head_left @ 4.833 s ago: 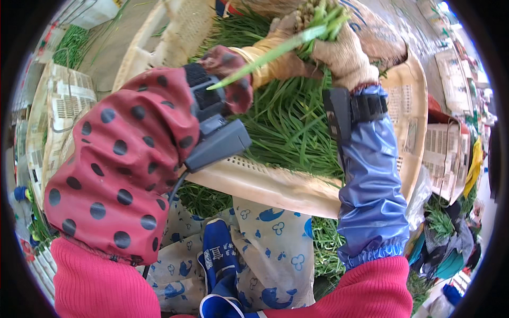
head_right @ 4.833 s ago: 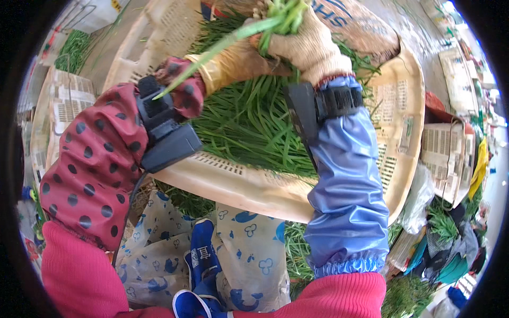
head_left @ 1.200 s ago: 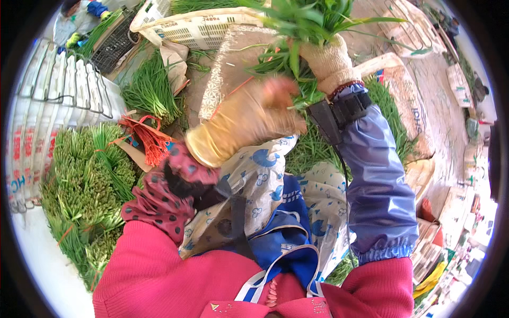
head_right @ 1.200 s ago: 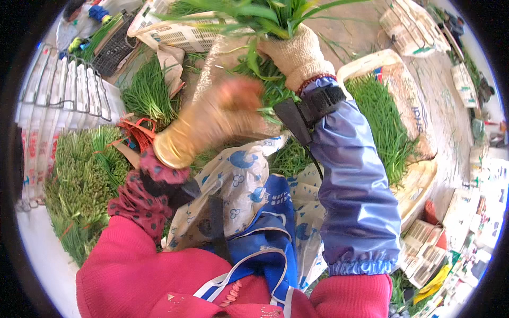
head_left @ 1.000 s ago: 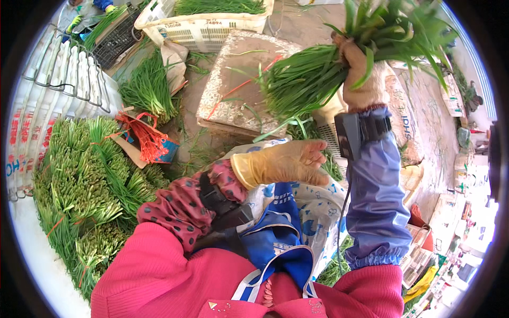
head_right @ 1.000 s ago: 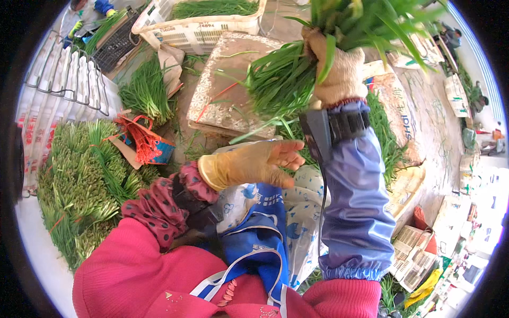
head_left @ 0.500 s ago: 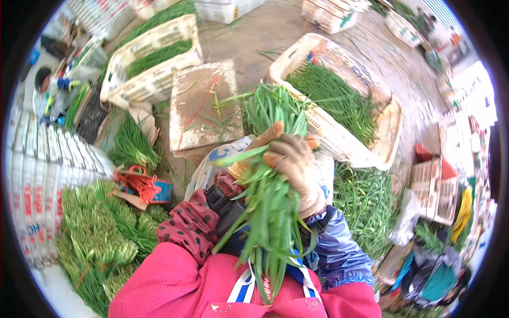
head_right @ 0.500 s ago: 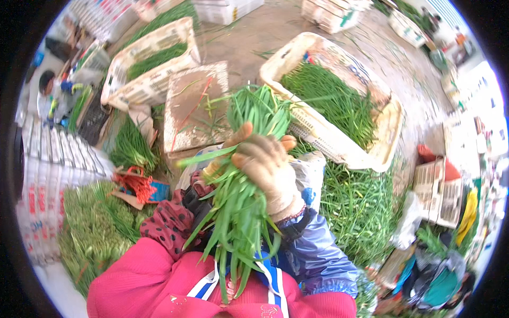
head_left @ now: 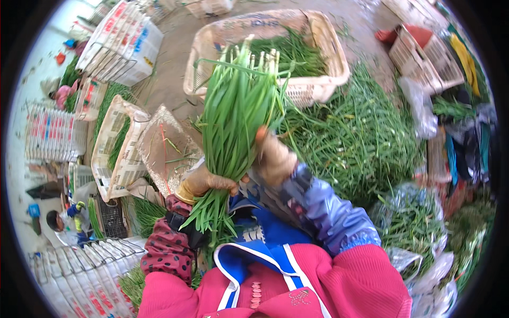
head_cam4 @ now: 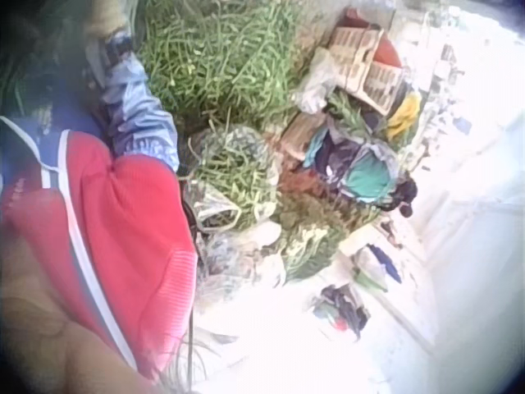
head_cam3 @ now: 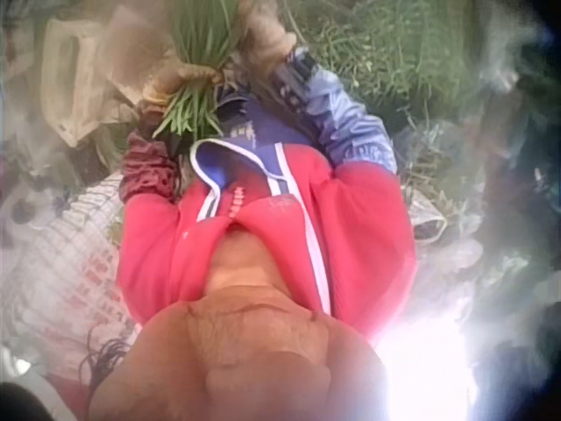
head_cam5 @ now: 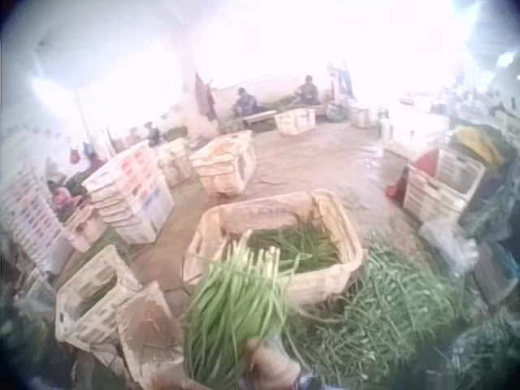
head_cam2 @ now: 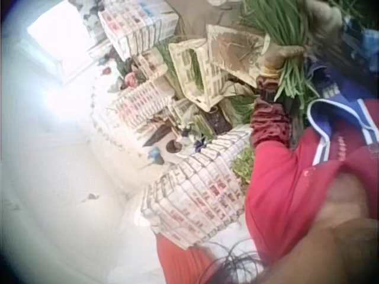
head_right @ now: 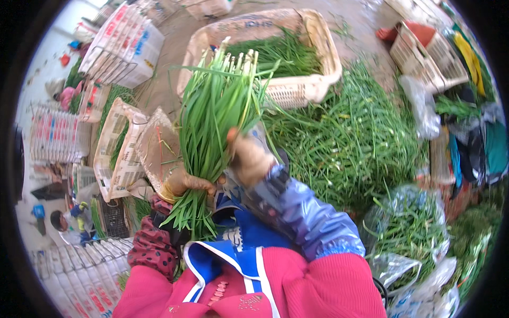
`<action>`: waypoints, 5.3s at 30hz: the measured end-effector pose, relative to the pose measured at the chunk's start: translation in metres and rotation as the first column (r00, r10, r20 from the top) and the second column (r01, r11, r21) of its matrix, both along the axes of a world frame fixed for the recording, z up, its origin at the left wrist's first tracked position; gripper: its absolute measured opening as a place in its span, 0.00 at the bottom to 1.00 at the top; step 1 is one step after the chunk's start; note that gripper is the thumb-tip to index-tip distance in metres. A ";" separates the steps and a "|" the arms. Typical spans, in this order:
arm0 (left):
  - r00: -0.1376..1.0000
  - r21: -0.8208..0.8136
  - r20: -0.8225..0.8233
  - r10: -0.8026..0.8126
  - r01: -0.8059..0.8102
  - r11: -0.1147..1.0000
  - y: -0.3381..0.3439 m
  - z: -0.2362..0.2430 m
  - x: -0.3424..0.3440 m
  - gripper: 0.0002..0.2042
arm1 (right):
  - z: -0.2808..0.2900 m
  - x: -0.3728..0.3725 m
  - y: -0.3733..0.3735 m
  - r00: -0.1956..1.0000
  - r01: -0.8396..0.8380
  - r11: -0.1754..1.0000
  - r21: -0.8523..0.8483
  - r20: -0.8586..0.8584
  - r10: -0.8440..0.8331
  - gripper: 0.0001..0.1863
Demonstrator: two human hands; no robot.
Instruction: The person gathers green onions from a basket, aligns them into neat bunches, and ties each bundle with a red rubber band. The tied bundles are placed on a nearby surface, and the process repeats continuously.
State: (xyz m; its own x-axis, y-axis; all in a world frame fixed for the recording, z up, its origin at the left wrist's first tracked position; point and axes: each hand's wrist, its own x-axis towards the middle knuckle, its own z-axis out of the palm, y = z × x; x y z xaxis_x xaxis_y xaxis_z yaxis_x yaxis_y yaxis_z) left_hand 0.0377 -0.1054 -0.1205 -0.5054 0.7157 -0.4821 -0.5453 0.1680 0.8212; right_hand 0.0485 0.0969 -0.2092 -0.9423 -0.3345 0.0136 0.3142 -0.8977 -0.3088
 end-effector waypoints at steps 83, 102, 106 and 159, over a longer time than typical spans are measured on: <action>0.974 -0.334 0.090 -0.208 0.227 0.915 -0.063 0.011 0.044 0.18 | -0.047 0.037 0.191 0.766 0.002 0.398 0.918 0.254 -0.591 0.10; 0.975 -0.330 0.129 -0.181 0.214 0.919 -0.081 0.002 0.053 0.20 | -0.015 0.041 0.156 0.672 0.398 0.504 0.767 0.130 -0.729 0.10; 0.982 -0.273 0.095 -0.165 0.185 0.944 -0.083 -0.007 0.054 0.21 | 0.012 0.063 0.157 0.924 0.164 0.378 0.911 -0.008 -0.383 0.13; 0.755 -0.696 -0.257 -0.603 0.287 0.658 -0.008 0.021 0.031 0.28 | 0.066 0.052 0.122 0.838 0.546 -0.550 0.632 -0.408 0.363 0.34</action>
